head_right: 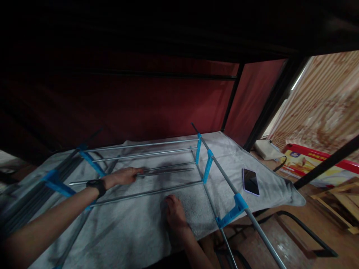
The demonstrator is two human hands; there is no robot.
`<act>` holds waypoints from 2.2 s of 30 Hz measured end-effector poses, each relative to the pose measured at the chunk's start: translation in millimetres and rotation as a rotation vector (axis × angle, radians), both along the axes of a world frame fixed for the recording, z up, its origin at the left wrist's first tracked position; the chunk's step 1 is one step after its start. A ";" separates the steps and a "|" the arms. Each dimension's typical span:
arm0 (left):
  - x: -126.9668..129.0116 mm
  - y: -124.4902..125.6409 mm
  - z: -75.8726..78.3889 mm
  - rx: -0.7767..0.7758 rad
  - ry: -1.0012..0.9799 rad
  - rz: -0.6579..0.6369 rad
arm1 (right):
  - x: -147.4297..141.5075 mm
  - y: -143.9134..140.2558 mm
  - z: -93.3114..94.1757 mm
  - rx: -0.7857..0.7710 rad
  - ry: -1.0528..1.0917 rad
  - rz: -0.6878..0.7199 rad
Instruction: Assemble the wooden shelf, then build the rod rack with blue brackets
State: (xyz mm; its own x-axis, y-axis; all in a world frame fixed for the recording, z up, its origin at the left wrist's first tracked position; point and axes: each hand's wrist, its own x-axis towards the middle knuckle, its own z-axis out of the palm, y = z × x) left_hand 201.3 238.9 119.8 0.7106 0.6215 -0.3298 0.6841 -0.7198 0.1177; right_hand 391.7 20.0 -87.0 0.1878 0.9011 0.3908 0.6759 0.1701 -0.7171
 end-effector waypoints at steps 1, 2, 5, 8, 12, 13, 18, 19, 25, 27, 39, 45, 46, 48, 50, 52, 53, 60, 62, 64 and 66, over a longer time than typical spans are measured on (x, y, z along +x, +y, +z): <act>4.6 -1.6 -7.7 -0.044 -0.018 0.016 | 0.3 0.0 -2.3 0.016 0.011 0.001; 10.1 -4.4 -15.2 -0.085 -0.047 0.026 | 0.7 -0.2 -4.5 0.035 0.025 0.000; 28.0 -18.0 -34.1 -0.136 -0.168 0.027 | 2.4 -1.8 -9.0 0.072 0.085 0.006; 39.9 -31.9 -47.3 -0.043 -0.184 0.028 | 7.1 -1.8 -10.4 0.064 0.205 0.033; 38.4 -42.1 -56.4 0.089 -0.226 0.054 | 17.0 7.2 -5.6 0.001 0.494 -0.031; 36.3 -43.4 -57.2 0.119 -0.248 0.045 | 19.4 11.1 -2.3 -0.018 0.580 -0.065; 34.5 -45.9 -53.5 0.236 -0.316 -0.005 | 28.5 34.3 27.6 -0.080 1.008 -0.159; 36.5 -45.7 -52.4 0.253 -0.322 -0.010 | 30.4 39.1 34.7 -0.087 1.084 -0.143; 53.5 -39.2 -57.7 0.310 -0.358 -0.047 | 52.3 70.6 54.0 -0.131 1.372 -0.051; 58.7 -35.2 -62.7 0.323 -0.375 -0.059 | 63.3 81.4 49.2 -0.137 1.410 -0.056; 68.9 -5.1 -81.5 0.330 -0.418 -0.119 | 92.4 126.6 36.4 -0.088 1.516 -0.178; 59.1 9.2 -80.1 0.342 -0.378 -0.102 | 80.8 141.5 33.2 -0.038 1.426 -0.153; 57.4 10.2 -80.5 0.338 -0.370 -0.096 | 79.6 143.2 31.9 -0.038 1.413 -0.145; 54.4 11.3 -81.7 0.327 -0.357 -0.089 | 78.0 145.1 29.6 -0.032 1.402 -0.124; 52.5 11.4 -83.0 0.325 -0.353 -0.083 | 77.1 145.4 28.5 -0.019 1.403 -0.107; 51.8 11.0 -83.4 0.330 -0.352 -0.080 | 76.7 144.9 28.7 -0.016 1.399 -0.092; 51.8 10.7 -83.1 0.333 -0.352 -0.079 | 76.7 144.7 29.3 -0.021 1.396 -0.082; 55.1 7.8 -75.3 0.344 -0.341 -0.086 | 77.1 145.8 31.9 -0.012 1.381 -0.093; 54.6 8.2 -74.9 0.340 -0.340 -0.082 | 76.1 146.2 31.4 -0.001 1.358 -0.097; 53.5 8.7 -75.7 0.341 -0.340 -0.080 | 74.9 146.3 30.9 0.002 1.354 -0.099; 52.4 8.7 -76.8 0.347 -0.336 -0.080 | 74.4 146.4 30.5 0.009 1.373 -0.094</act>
State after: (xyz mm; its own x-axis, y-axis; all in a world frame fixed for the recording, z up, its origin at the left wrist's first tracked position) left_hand 253.7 247.7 43.0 0.7923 0.5931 0.1433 0.5902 -0.8045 0.0661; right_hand 466.1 166.4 -56.5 0.4835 0.8622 -0.1508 -0.5588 0.1715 -0.8114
